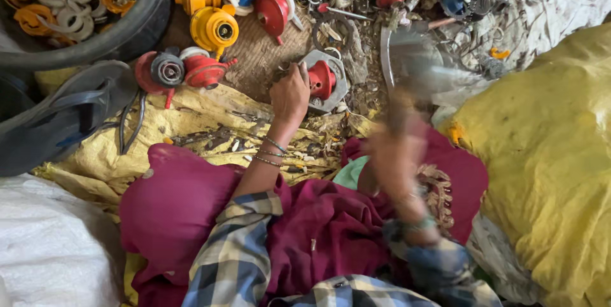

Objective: The person sits on the floor and uses a hammer to strike a red plastic component held in a metal fixture, separating its parts. The person then picks up the separated pieces and places them aside among other plastic parts.

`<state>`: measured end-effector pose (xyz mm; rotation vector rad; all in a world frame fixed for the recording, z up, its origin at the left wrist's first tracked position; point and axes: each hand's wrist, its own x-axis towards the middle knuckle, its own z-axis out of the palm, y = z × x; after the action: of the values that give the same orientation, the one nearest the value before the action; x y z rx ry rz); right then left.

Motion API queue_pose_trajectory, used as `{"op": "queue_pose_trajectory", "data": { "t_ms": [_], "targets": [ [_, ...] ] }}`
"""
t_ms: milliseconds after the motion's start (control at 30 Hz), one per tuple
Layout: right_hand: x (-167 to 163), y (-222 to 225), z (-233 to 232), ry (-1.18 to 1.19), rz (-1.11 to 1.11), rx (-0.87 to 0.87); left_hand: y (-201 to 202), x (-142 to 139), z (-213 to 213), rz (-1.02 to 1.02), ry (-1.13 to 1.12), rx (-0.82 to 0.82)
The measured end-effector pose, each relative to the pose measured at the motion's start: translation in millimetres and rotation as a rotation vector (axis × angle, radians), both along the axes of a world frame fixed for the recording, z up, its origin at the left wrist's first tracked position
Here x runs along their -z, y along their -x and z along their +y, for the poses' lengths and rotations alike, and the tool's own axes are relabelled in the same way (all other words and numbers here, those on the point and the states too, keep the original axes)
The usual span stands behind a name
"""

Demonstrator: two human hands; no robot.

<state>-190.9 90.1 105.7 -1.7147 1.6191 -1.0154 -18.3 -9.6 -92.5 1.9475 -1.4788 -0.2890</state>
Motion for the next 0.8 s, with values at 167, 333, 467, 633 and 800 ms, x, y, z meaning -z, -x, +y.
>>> {"op": "queue_pose_trajectory", "data": {
  "t_ms": [167,333,467,633,800],
  "targets": [
    [50.5,-1.9,-4.5,-0.316,0.178,-0.04,1.6,2.4,-1.7,-0.033,0.048,-0.016],
    [-3.4,43.1,24.3,-0.265,-0.086,0.091,3.2,0.7,2.1,-0.008,-0.046,0.006],
    [-59.8,55.5,31.7,0.474,-0.318,-0.027,0.8,0.8,3.4,0.019,-0.048,-0.004],
    [-25.5,19.1,6.2,0.396,0.144,0.111,3.3,5.4,3.7,-0.016,-0.061,-0.015],
    [57.8,1.8,-8.9,-0.158,0.304,-0.176,12.3,5.5,3.4,-0.047,-0.051,0.021]
  ]
}}
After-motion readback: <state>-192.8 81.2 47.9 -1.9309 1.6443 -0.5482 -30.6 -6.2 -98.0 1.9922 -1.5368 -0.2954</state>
